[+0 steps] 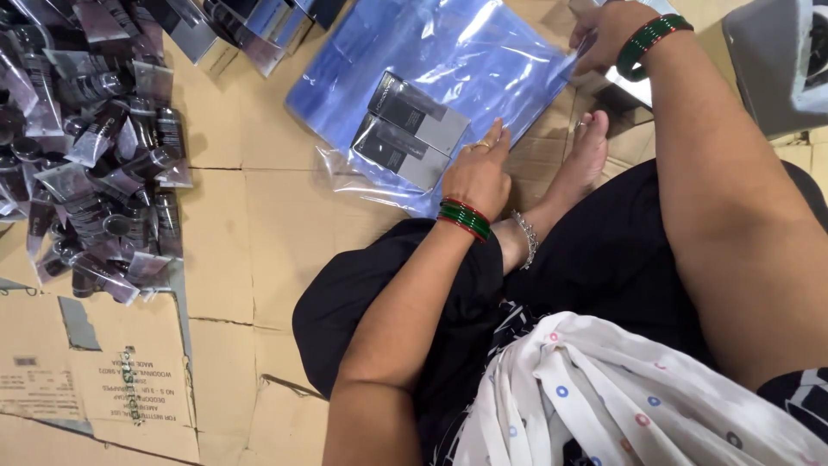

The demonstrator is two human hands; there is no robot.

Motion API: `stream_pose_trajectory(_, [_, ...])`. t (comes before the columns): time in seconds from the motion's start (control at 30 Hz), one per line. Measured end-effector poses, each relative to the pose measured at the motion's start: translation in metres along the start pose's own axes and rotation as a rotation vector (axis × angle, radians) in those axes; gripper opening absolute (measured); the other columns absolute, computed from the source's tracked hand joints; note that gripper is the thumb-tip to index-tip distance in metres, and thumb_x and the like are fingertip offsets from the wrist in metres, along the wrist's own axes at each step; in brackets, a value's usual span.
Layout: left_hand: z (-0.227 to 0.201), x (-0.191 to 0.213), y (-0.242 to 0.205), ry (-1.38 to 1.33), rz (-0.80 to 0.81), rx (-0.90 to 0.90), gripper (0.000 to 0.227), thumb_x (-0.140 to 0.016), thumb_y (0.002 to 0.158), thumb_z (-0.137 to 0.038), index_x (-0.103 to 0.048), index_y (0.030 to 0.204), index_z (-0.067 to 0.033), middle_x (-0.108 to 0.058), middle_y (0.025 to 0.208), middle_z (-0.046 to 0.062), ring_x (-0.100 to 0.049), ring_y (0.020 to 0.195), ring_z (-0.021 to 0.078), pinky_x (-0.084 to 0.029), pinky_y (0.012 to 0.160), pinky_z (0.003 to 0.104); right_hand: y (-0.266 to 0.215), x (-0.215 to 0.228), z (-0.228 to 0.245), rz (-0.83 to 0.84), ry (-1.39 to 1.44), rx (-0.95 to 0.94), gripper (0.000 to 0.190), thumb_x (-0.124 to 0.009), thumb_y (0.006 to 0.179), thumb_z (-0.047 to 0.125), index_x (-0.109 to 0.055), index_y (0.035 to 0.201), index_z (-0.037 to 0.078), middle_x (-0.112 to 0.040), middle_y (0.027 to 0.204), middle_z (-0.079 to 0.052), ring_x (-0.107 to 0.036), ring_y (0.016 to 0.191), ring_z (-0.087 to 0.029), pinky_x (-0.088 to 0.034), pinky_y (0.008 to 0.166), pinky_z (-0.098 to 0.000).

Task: The person sits on the floor and places several small rectangular boxes into a clear plastic bag. They arrange the boxes inside the bag and adjust the bag's opening to fit the items.

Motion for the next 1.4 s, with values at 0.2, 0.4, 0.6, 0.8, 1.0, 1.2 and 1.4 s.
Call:
stream_pose_trajectory(0.2, [0.002,-0.004,0.002,0.023,0.073,0.015,0.07,-0.065,0.079,-0.01,-0.047,0.147,-0.0099,-0.041,0.16,0.006,-0.057,0.128,0.0346,-0.053,0.098,0.046,0.009,-0.004,-0.002,0.051,-0.167,0.086,0.065,-0.087,0.071,0.051,-0.076,0.122,0.012,-0.078,0.118,-0.014,-0.072,0.103,-0.031,-0.056,0.092,-0.0439])
stream_pose_trajectory(0.4, [0.0,-0.005,0.002,-0.002,0.047,0.071,0.07,-0.062,0.082,-0.008,-0.046,0.15,-0.0151,-0.041,0.162,0.002,-0.059,0.126,0.0324,-0.055,0.097,0.044,-0.042,0.039,0.055,0.016,-0.388,-0.013,0.064,-0.084,0.073,0.052,-0.077,0.132,0.025,-0.076,0.115,-0.017,-0.073,0.099,-0.036,-0.058,0.09,-0.0461])
stream_pose_trajectory(0.6, [0.004,-0.001,0.004,-0.011,0.009,0.06,0.069,-0.066,0.08,-0.011,-0.049,0.147,-0.0142,-0.042,0.16,0.008,-0.059,0.127,0.0319,-0.053,0.1,0.045,-0.131,0.113,0.125,-0.288,-0.249,0.183,0.069,-0.083,0.072,0.03,-0.068,0.136,0.008,-0.073,0.108,-0.02,-0.07,0.091,-0.036,-0.055,0.079,-0.0455])
stream_pose_trajectory(0.8, [0.003,0.005,0.003,-0.029,-0.016,0.052,0.072,-0.067,0.076,-0.011,-0.049,0.146,-0.0126,-0.044,0.156,0.013,-0.057,0.128,0.0339,-0.052,0.101,0.046,-0.153,0.149,0.096,-0.539,0.554,0.369,0.032,-0.072,0.08,-0.003,-0.056,0.107,-0.009,-0.06,0.097,-0.013,-0.056,0.088,-0.027,-0.043,0.073,-0.0365])
stream_pose_trajectory(1.0, [0.002,0.008,0.003,-0.006,0.01,0.086,0.066,-0.065,0.08,-0.009,-0.052,0.144,-0.0148,-0.043,0.158,0.015,-0.057,0.129,0.0351,-0.052,0.1,0.048,-0.134,0.153,0.09,-0.522,1.207,0.491,0.058,-0.054,0.069,0.0,-0.062,0.126,0.006,-0.067,0.115,-0.002,-0.069,0.105,-0.018,-0.053,0.074,-0.028])
stream_pose_trajectory(1.2, [0.004,0.003,0.008,-0.009,-0.041,0.097,0.061,-0.06,0.085,-0.007,-0.053,0.144,-0.0164,-0.046,0.157,0.014,-0.06,0.129,0.0332,-0.053,0.101,0.048,-0.094,0.113,0.066,-0.395,1.331,0.552,0.048,-0.053,0.078,-0.001,-0.06,0.125,0.002,-0.065,0.116,-0.005,-0.068,0.106,-0.02,-0.054,0.086,-0.0316])
stream_pose_trajectory(1.4, [0.001,0.004,0.007,-0.031,-0.023,0.09,0.062,-0.057,0.085,-0.006,-0.051,0.146,-0.0176,-0.044,0.161,0.013,-0.064,0.124,0.0309,-0.055,0.098,0.046,-0.057,0.084,0.054,-0.254,1.354,0.587,0.04,-0.052,0.086,-0.001,-0.058,0.125,-0.003,-0.064,0.116,-0.009,-0.066,0.106,-0.022,-0.055,0.097,-0.0352])
Point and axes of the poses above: each hand's wrist, its own y-axis towards the middle knuckle, its own x-axis out of the back of the hand, z = x × y, the point moved 7 cm from there along y, towards the middle knuckle
